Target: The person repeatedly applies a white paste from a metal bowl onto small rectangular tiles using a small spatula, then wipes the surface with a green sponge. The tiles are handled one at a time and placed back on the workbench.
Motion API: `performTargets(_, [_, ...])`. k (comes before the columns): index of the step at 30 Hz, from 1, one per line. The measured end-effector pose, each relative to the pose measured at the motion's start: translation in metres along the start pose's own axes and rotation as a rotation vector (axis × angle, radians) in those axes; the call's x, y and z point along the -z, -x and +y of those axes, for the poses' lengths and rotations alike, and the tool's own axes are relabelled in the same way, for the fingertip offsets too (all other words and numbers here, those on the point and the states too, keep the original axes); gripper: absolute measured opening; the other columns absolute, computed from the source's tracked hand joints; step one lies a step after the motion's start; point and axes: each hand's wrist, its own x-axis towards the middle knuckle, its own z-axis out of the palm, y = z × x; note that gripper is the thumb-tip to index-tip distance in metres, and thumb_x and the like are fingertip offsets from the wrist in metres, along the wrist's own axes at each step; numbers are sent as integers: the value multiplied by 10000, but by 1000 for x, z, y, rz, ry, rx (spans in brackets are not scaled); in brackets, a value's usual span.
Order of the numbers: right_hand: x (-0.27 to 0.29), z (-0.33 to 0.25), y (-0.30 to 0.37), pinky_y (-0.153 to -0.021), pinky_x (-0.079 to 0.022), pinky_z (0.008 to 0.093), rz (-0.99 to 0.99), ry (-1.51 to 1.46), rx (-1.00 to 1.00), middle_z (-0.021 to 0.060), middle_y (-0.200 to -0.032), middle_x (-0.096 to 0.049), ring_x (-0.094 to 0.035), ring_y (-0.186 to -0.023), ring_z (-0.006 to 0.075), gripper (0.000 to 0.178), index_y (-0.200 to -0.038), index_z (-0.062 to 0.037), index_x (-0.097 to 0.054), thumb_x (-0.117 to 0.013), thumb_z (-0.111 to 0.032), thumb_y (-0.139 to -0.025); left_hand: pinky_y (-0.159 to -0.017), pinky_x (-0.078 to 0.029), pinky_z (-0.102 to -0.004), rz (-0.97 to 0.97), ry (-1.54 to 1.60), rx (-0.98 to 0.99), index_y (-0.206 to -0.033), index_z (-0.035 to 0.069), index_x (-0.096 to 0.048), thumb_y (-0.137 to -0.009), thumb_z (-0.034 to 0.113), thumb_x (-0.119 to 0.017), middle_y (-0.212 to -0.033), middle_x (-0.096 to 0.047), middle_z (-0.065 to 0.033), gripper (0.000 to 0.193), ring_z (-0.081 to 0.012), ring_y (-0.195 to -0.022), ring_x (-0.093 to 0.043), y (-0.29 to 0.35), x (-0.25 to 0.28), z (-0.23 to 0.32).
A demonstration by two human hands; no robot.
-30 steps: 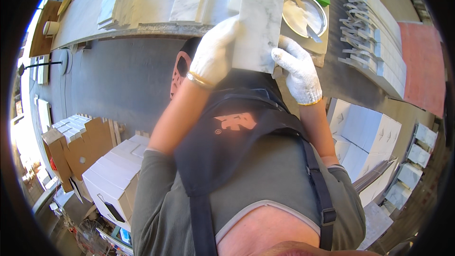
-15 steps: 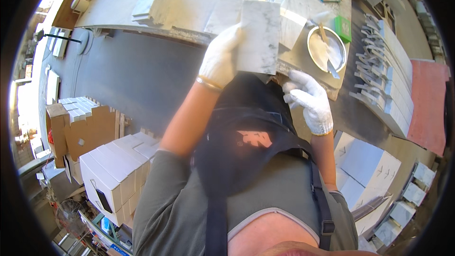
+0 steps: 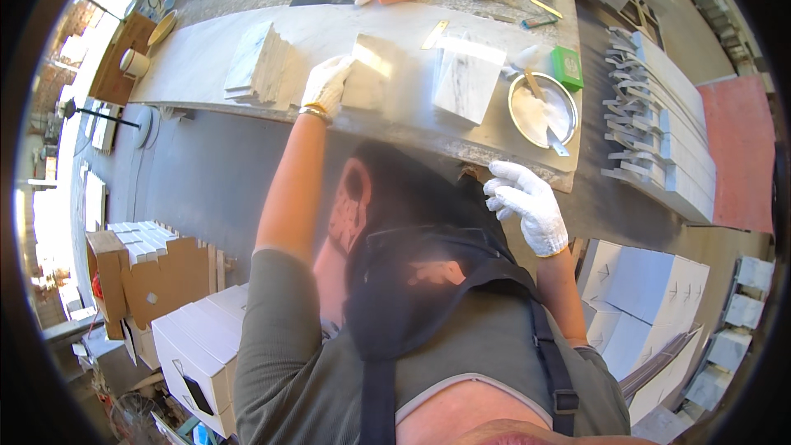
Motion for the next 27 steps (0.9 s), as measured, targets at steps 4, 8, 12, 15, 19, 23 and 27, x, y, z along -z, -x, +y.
performTargets(4, [7, -1, -3, -726, -526, 260, 32, -5, -30, 98, -1107, -718, -681, -874, 148, 475, -1416, 2, -591, -680, -180, -986, -930, -541, -404, 112, -750, -120, -1204, 45, -758, -905, 481, -719, -1138, -746, -144, 530, -253, -1047, -695, 0, -2, 24])
performTargets(8, [5, -2, -13, -720, -518, 250, 20, 10, -28, 92, -1106, -717, -676, -873, 139, 459, -1411, -4, -597, -674, -164, -988, -1054, -502, -502, 91, -1104, -210, -1449, 82, -581, -833, 660, -702, -1449, -582, -230, 854, -394, -1306, -597, 16, -28, 35])
performTargets(12, [-1, -6, -16, -723, -522, 252, -12, 16, -16, 84, -1096, -719, -675, -868, 135, 445, -1403, -8, -608, -672, -164, -991, -1048, -514, -512, 13, -1219, -86, -1607, 103, -384, -716, 718, -776, -1559, -446, -252, 1151, -433, -1328, -584, 22, -65, 39])
performTargets(15, [-1, -7, -12, -726, -523, 253, 7, 38, -15, 79, -1095, -719, -674, -864, 134, 443, -1404, -8, -609, -671, -160, -992, -990, -545, -533, 3, -1229, -56, -1611, 202, -380, -700, 626, -784, -1524, -436, -260, 1083, -457, -1279, -607, 21, -78, 45])
performTargets(19, [7, -3, -6, -727, -522, 254, 44, 12, -26, 78, -1103, -716, -673, -868, 135, 452, -1406, -1, -604, -681, -159, -989, -937, -558, -548, -15, -1271, -77, -1546, 345, -448, -757, 502, -724, -1409, -501, -240, 851, -449, -1211, -643, 21, -87, 53])
performTargets(23, [16, 2, -3, -719, -520, 257, 74, -44, -29, 86, -1096, -716, -673, -875, 140, 441, -1392, 9, -611, -684, -163, -992, -926, -560, -557, -57, -1311, -73, -1519, 393, -469, -759, 550, -717, -1387, -529, -235, 814, -455, -1197, -649, 20, -87, 57])
performTargets(27, [18, 1, -7, -717, -513, 249, 78, -27, -34, 98, -1105, -715, -676, -877, 143, 442, -1396, 19, -599, -680, -150, -995, -945, -559, -526, -51, -1310, -205, -1476, 309, -563, -810, 607, -692, -1387, -578, -223, 741, -421, -1208, -655, 23, -77, 58])
